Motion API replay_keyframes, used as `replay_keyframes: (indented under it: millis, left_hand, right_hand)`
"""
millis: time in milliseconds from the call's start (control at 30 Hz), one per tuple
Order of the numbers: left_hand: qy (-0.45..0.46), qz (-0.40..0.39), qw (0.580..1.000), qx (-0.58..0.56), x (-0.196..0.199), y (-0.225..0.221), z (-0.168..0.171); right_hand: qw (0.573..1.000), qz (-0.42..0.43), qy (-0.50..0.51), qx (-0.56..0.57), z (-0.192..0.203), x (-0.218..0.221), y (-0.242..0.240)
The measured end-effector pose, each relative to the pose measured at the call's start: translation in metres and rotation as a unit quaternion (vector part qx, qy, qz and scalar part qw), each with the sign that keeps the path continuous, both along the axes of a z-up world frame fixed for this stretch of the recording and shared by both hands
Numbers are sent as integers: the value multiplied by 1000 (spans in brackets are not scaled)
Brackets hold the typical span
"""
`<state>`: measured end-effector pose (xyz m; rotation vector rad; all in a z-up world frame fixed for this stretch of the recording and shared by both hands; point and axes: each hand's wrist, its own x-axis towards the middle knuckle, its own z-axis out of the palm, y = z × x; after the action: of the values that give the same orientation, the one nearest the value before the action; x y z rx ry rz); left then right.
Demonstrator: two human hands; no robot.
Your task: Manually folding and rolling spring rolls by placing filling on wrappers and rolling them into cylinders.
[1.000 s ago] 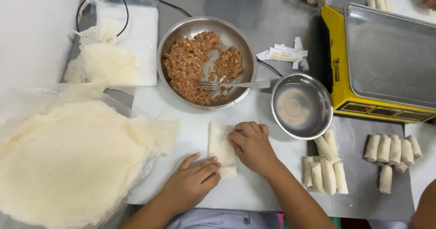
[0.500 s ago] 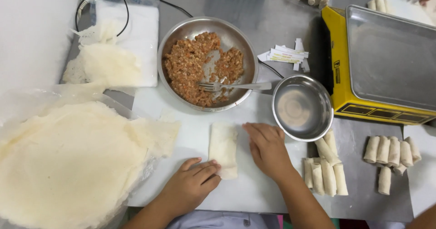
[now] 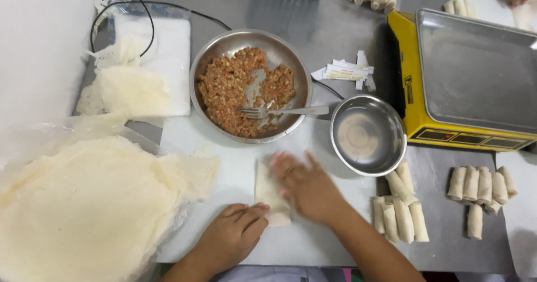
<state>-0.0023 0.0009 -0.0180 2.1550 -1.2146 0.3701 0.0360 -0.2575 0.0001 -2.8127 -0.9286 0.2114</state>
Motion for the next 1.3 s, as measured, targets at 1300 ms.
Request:
replay_keyframes:
  millis: [1300]
  left_hand:
    - [28, 23, 987, 154, 28, -8, 15]
  right_hand:
    - [983, -30, -123, 135, -14, -46, 13]
